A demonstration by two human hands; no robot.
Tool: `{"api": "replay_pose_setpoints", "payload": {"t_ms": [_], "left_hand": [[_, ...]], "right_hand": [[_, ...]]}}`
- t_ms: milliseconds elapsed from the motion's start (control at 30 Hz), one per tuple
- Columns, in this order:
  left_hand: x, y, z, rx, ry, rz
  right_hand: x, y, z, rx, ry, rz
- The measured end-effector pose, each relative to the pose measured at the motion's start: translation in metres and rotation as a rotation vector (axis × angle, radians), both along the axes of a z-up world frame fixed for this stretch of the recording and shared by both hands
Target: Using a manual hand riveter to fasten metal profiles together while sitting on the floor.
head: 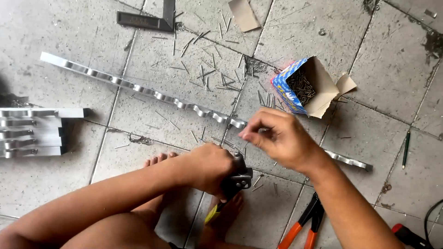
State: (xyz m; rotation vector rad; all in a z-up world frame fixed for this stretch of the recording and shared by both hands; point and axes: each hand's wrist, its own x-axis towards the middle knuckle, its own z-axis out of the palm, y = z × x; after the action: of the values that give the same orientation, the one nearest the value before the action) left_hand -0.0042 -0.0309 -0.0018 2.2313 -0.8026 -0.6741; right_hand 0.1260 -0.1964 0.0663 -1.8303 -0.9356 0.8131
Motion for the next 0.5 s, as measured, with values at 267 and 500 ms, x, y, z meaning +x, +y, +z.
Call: {"api": "replay_pose_setpoints", "payload": {"t_ms": [267,500], "left_hand": [[-0.011,0.007,-0.002,0.094,-0.123,-0.042],[-0.009,0.012,0.007,0.111,-0.081,-0.104]], "right_hand": [[-0.019,0.020,0.012,-0.095,0.218,0.021],[-0.021,0.023,0.008,-0.117,0.328,-0.052]]}}
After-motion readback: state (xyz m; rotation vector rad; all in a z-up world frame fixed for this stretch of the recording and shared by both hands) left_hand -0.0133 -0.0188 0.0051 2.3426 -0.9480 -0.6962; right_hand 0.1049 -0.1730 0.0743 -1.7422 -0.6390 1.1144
